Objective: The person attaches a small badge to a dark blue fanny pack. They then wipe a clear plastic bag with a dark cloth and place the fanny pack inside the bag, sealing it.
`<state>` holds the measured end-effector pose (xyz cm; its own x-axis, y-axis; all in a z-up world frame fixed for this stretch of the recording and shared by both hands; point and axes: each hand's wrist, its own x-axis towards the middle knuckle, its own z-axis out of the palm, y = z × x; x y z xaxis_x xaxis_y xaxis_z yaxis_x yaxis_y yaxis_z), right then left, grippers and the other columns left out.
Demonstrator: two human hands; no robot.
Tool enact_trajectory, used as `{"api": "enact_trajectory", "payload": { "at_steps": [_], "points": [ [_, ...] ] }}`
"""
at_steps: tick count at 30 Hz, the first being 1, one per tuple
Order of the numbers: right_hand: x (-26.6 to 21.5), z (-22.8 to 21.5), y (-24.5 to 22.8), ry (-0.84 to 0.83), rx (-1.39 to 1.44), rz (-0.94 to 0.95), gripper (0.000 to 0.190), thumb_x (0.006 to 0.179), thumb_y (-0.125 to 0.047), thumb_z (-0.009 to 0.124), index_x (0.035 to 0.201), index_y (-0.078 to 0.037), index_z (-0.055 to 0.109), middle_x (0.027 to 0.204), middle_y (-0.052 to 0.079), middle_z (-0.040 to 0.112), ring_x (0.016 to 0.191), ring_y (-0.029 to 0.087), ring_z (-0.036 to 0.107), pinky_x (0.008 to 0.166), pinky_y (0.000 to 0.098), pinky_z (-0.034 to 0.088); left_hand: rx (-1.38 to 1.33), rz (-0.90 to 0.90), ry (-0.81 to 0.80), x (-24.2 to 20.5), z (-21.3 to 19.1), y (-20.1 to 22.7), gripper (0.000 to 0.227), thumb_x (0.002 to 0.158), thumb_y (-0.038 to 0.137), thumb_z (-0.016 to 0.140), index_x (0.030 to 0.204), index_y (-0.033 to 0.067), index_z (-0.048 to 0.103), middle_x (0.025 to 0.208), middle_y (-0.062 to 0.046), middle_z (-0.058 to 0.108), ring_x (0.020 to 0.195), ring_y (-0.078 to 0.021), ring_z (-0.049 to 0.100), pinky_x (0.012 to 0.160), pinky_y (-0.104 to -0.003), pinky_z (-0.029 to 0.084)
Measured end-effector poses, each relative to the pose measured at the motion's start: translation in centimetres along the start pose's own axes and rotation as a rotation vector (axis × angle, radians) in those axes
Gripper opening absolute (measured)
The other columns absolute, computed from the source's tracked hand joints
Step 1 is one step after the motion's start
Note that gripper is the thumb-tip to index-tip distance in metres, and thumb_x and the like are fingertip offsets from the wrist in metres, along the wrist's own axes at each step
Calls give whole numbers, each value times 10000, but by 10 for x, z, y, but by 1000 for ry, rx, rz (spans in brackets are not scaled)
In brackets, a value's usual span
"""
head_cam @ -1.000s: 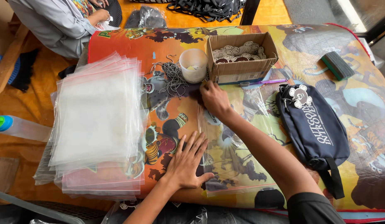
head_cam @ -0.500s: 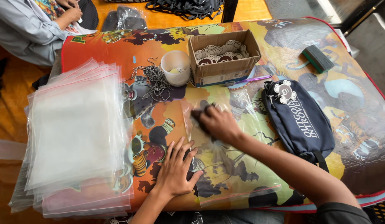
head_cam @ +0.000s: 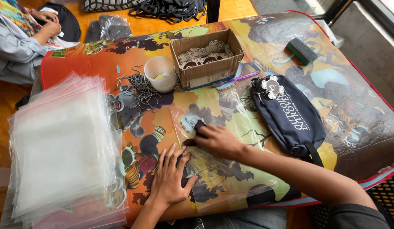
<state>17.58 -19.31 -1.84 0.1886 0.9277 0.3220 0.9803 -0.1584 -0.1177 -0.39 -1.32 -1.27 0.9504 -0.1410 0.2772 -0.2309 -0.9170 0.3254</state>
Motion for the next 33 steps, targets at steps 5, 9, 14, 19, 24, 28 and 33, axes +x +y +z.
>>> {"api": "enact_trajectory", "payload": {
  "at_steps": [5, 9, 14, 19, 24, 28, 33],
  "points": [
    [-11, 4, 103, 49, -174, 456, 223, 960, -101, 599, 1168, -24, 605, 1042, 189, 540, 815, 370, 556, 538, 500, 521, -7, -3, -3, 0, 0, 1, 593, 866, 501, 633, 1305, 115, 533, 1435, -109, 489, 1445, -374, 334, 1192, -573, 204],
    [18, -29, 80, -297, -139, 937, 430, 966, -14, 519, 1388, 20, 448, 1294, 307, 471, 1072, 453, 567, 771, 484, 654, 9, 1, 5, 1, 0, 0, 594, 873, 516, 625, 1306, 120, 528, 1421, -109, 494, 1441, -363, 340, 1197, -568, 206],
    [-7, -17, -40, -240, 12, 304, 543, 947, 23, 506, 1464, -28, 348, 1199, 297, 478, 909, 365, 571, 551, 405, 619, -3, 1, -7, 3, -3, 1, 571, 890, 524, 602, 1270, 104, 533, 1444, -117, 482, 1455, -371, 324, 1200, -572, 202],
    [-41, -3, -1, 7, 97, 66, 470, 924, -33, 613, 1381, -97, 522, 1285, 180, 486, 908, 340, 567, 410, 435, 530, -8, -3, -7, 1, 0, 0, 569, 859, 484, 649, 1263, 99, 537, 1434, -123, 484, 1465, -365, 316, 1198, -573, 204],
    [-53, -7, 82, -171, -325, 841, 309, 893, -21, 538, 1197, -62, 575, 1060, 194, 519, 812, 394, 606, 477, 507, 538, -17, -16, -23, 2, -1, 1, 596, 884, 488, 608, 1345, 121, 512, 1459, -113, 469, 1476, -369, 298, 1208, -570, 183],
    [-48, -3, -19, -274, -202, 631, 652, 980, 94, 386, 1582, -31, 168, 1062, 342, 532, 807, 407, 582, 469, 454, 586, -12, -8, -16, 0, -1, 1, 608, 879, 487, 618, 1349, 115, 514, 1459, -105, 480, 1473, -372, 310, 1206, -569, 196],
    [-80, -5, -83, 42, 5, 131, 406, 965, -155, 596, 1370, -149, 569, 953, 71, 504, 765, 256, 611, 602, 394, 553, 11, 4, -26, -2, 3, -4, 630, 895, 510, 583, 1380, 116, 501, 1505, -103, 455, 1493, -355, 286, 1205, -569, 190]
  ]
}}
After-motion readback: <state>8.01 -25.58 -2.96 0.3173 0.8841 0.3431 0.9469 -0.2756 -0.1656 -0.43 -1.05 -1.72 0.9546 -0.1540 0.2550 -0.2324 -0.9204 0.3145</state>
